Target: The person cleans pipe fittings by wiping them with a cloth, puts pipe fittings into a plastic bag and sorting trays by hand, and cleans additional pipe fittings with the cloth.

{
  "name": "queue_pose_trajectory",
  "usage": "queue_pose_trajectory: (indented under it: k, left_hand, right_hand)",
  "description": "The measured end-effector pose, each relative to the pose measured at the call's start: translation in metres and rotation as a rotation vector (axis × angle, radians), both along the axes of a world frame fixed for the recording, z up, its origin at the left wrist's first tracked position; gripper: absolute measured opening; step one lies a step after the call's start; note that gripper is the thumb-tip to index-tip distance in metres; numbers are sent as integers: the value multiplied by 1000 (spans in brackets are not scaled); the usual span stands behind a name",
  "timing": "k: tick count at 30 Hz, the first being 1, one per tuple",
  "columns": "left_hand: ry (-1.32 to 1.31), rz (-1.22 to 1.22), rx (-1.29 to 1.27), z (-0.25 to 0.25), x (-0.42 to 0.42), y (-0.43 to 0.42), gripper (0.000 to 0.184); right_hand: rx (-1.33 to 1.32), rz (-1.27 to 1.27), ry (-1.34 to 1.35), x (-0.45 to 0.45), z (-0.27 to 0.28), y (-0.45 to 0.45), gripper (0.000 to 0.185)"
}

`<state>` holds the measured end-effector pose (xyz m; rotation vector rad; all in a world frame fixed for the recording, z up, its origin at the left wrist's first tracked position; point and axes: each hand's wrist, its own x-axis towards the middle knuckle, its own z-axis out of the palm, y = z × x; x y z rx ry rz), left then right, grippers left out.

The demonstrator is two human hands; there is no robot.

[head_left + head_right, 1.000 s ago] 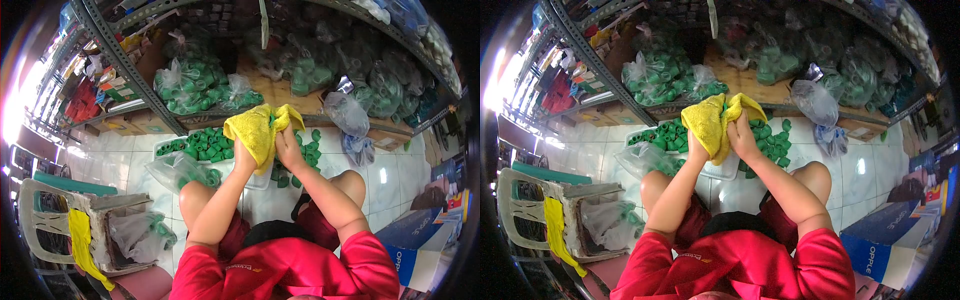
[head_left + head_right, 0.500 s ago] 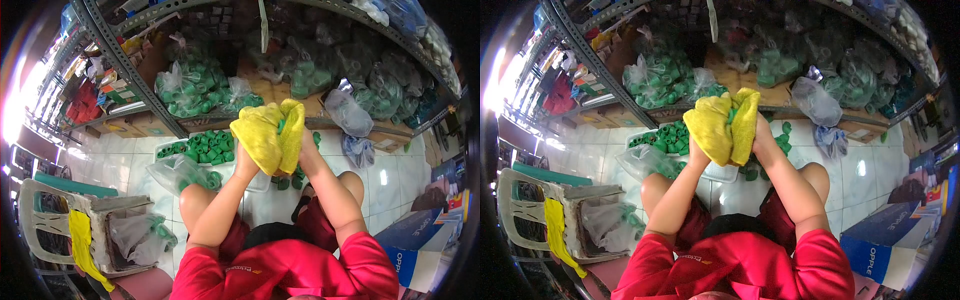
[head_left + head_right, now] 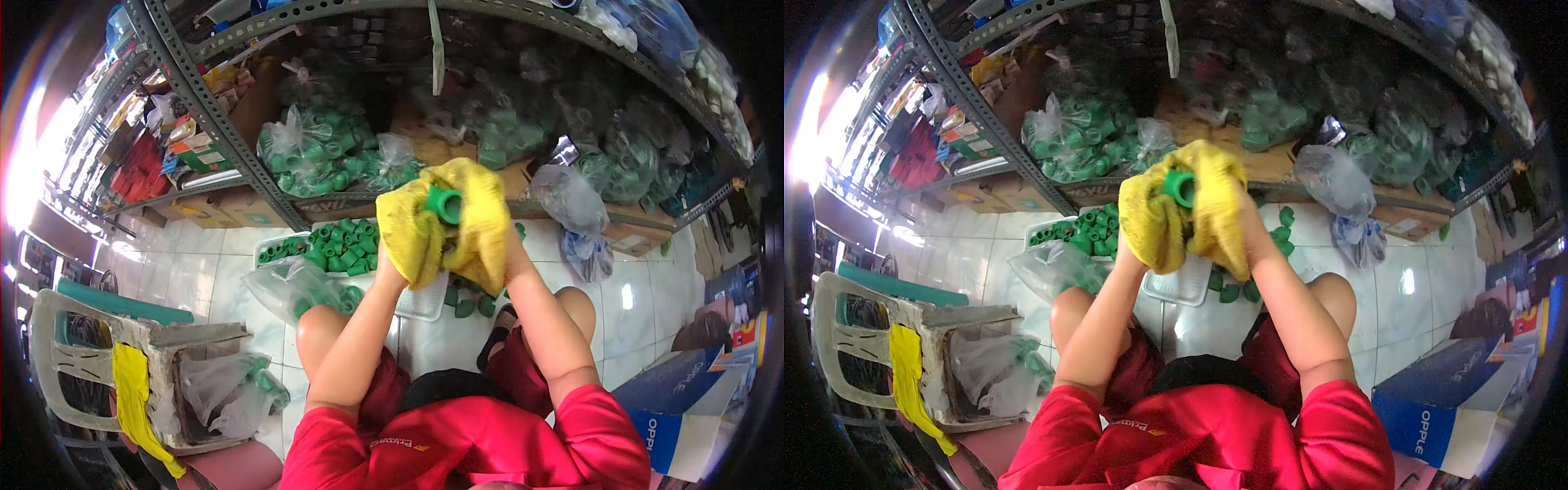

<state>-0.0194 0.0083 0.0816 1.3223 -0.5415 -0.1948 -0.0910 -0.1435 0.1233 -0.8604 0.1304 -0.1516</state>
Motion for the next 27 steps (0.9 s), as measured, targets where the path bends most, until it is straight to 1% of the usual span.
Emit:
queue_pose_trajectory:
  k: [1, 2, 3, 4, 5, 6, 7, 8, 10, 11, 12, 14, 15, 16, 18, 20, 22, 23, 24, 25, 26, 27]
  left_hand:
    - [-212, 60, 197, 8, -2, -4, 46]
    - [-551, 180, 447, 11, -7, -3, 43]
    - [-486, 121, 427, 14, -11, -1, 43]
    - [-419, 63, 407, 18, -16, 2, 43]
    - [-418, 63, 407, 14, -18, 0, 43]
    - [-271, 49, 246, 7, -19, -4, 43]
    - [-124, 35, 86, 4, -21, -8, 43]
    - [-125, 32, 86, 2, -22, -10, 43]
    - [611, -347, -733, -3, -23, -13, 40]
    - [406, -247, -544, -6, -25, -18, 36]
    - [406, -247, -544, -9, -26, -16, 36]
    - [-629, 262, 463, 9, -32, -12, 35]
    - [-507, 248, 485, 7, -32, -12, 38]
    - [-508, 248, 486, 5, -31, -13, 38]
    - [449, -103, -422, 1, -27, -15, 38]
    - [425, -127, -398, -2, -24, -15, 37]
    - [688, -201, -619, -2, -28, -19, 36]
    - [482, -155, -401, 0, -31, -22, 36]
    - [485, -116, -366, 2, -38, -26, 31]
    - [590, -142, -468, -1, -39, -27, 30]
    - [694, -167, -570, -5, -39, -28, 30]
    - [694, -166, -571, -8, -39, -27, 30]
  right_hand:
    - [-351, -49, -26, -3, 1, 8, 39]
    - [-703, -95, -50, -3, 2, 16, 35]
    - [-708, -229, -227, 8, -20, 16, 32]
    - [-708, -228, -225, 8, -18, 16, 32]
    - [-594, -217, -164, 8, -16, 16, 29]
    - [-481, -206, -103, 7, -13, 16, 26]
    - [-462, -204, -110, 6, -8, 16, 20]
    - [-461, -207, -110, 7, -9, 17, 20]
    - [-389, -403, -66, 10, -11, 19, 15]
    - [-245, -345, -91, 8, -12, 21, 16]
    - [-245, -345, -91, 7, -12, 23, 16]
    - [137, -267, -168, 5, -15, 26, 18]
    - [202, -237, -169, 7, -33, 21, 21]
    - [203, -238, -170, 4, -33, 26, 21]
    - [-81, -298, -12, -1, -33, 40, 25]
    - [-688, -378, -169, 2, -39, 42, 32]
    - [-613, -430, 4, 5, -42, 37, 33]
    - [-615, -431, 8, 5, -42, 36, 33]
    - [-614, -465, -107, 6, -42, 36, 33]
    - [-612, -499, -223, 7, -40, 36, 33]
    - [-613, -499, -222, 6, -37, 33, 33]
    - [-119, -280, -254, 5, -32, 28, 33]
